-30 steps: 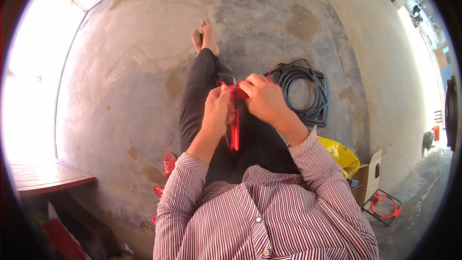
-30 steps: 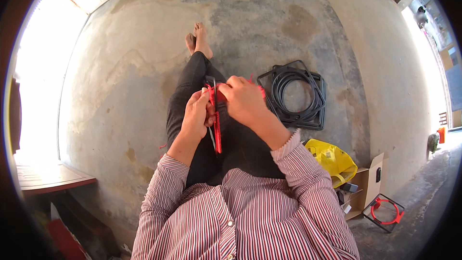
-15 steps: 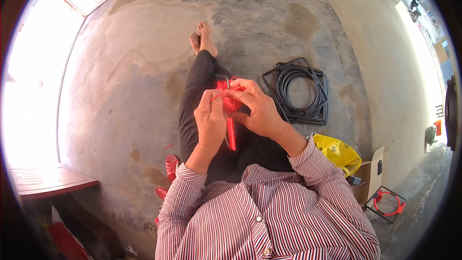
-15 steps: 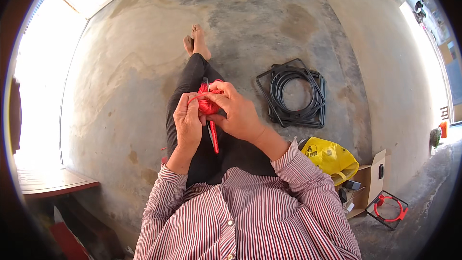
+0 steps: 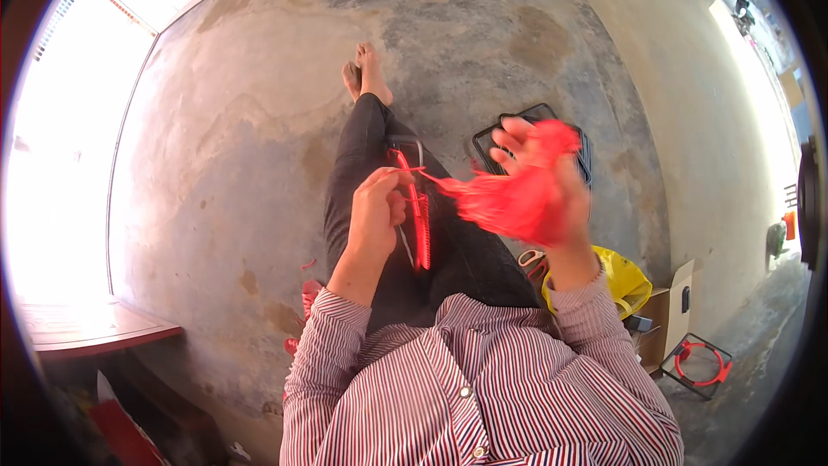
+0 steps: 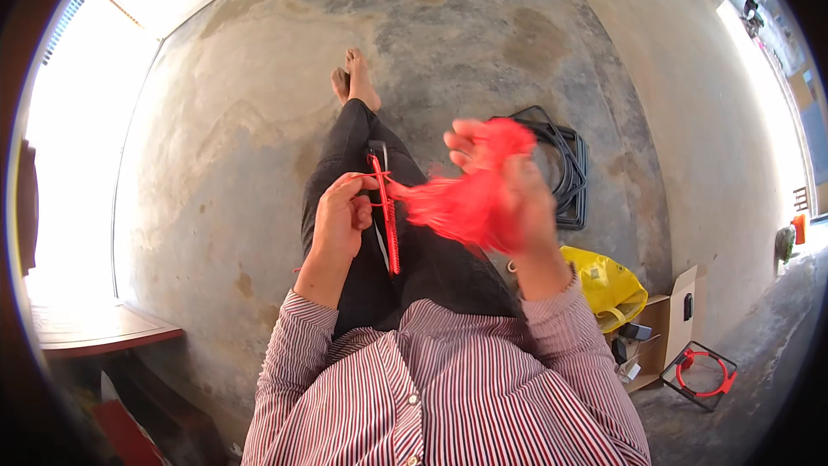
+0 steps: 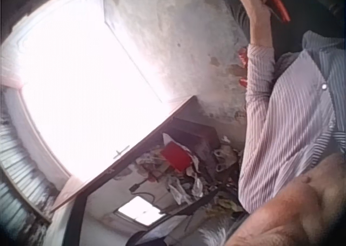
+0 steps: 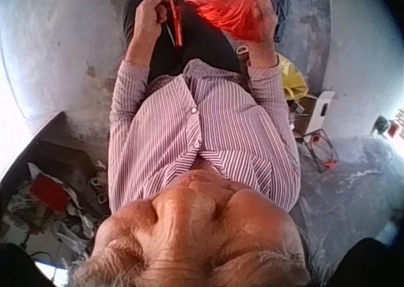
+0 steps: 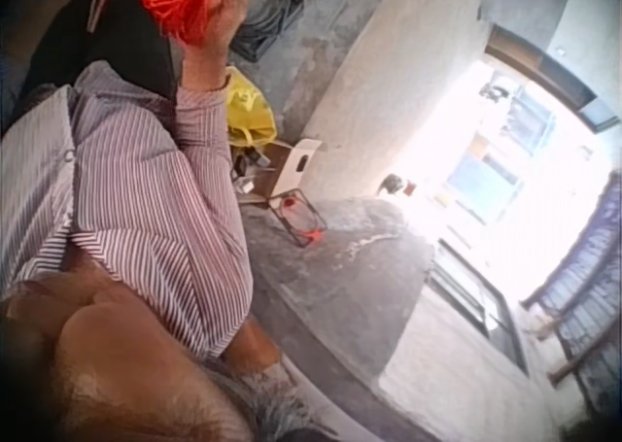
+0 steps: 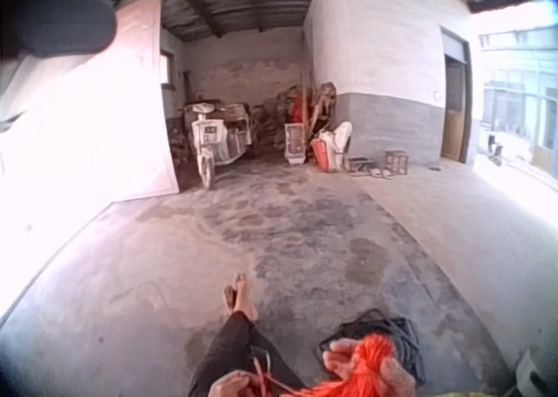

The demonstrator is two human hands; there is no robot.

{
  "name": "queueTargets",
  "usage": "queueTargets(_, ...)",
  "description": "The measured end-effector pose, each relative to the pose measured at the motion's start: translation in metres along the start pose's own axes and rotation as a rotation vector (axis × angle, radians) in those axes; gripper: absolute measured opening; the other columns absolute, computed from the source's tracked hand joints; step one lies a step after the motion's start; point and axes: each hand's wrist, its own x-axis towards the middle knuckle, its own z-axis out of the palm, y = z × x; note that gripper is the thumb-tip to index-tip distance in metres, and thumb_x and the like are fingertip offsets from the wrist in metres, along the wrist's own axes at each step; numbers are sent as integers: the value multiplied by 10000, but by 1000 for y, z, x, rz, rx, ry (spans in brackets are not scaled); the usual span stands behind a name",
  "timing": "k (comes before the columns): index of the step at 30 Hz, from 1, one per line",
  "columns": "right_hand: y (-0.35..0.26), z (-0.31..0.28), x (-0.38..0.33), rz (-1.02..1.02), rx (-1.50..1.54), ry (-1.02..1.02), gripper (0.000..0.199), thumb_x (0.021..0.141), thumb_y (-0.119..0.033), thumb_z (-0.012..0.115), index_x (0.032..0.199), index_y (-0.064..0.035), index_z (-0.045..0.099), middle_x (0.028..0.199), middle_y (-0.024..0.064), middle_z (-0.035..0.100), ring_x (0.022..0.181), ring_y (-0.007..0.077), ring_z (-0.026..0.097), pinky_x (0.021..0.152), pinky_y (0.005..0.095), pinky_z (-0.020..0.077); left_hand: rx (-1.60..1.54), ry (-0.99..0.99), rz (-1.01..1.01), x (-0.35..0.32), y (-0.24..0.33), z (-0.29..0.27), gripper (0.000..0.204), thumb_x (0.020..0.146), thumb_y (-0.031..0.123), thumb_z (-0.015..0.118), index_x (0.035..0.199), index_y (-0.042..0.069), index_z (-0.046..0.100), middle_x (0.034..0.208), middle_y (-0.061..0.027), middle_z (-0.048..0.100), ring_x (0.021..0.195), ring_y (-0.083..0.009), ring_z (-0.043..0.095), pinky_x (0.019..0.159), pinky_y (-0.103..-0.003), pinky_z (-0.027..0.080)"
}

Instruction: Winding red plastic twine around a frame and creating a bundle while sitting on the floor.

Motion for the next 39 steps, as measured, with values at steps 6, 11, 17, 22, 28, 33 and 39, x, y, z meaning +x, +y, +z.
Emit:
queueTargets(6,-59,-25,-52,255,363,-202,401,1030,-437,312,1049,-59,446,587,101,546,483,209,510,722,395,491,71,-145,-161,13,3,11,75,883,111,434,886,61,489,875,-189,674,419,-101,412,386,-228,252)
queueTargets(11,-76,-39,-107,370,181,-15,435,1029,-429,338,1107,-45,527,575,85,538,453,199,485,572,336,423,160,-114,-240,26,2,6,159,832,71,433,966,46,516,795,-172,644,431,-116,457,363,-242,280)
queueTargets(17,-106,-154,-121,66,196,244,384,1023,-411,398,1207,-109,547,684,46,609,531,168,540,621,401,511,10,-73,-323,20,-4,1,229,741,10,512,961,62,551,756,-192,642,435,-137,464,353,-250,288)
queueTargets(22,-50,-167,-91,49,137,223,378,1009,-415,440,1191,-108,564,880,59,661,678,167,623,681,403,545,796,131,572,3,-43,8,244,812,71,668,1021,18,555,958,-112,605,819,-205,604,738,-323,501)
queueTargets(28,28,-33,-66,449,170,292,389,935,-366,606,1168,-58,561,1054,69,640,927,223,644,822,372,550,939,-332,913,-62,-11,52,446,750,196,761,1128,25,596,1240,-166,517,1112,-344,524,957,-410,446)
queueTargets(33,58,-20,-55,482,137,-33,611,875,-486,641,1261,-32,509,1150,126,613,996,234,625,911,357,519,670,-398,731,-56,-6,54,452,786,46,720,1203,53,545,1282,-125,500,1181,-255,524,967,-373,450)
queueTargets(39,53,-42,3,749,56,-337,596,870,-454,663,1266,-31,525,776,42,626,585,120,547,486,228,386,389,-356,782,-25,49,26,422,785,-137,594,1137,94,564,1100,-50,553,1066,-193,560,934,-327,443)
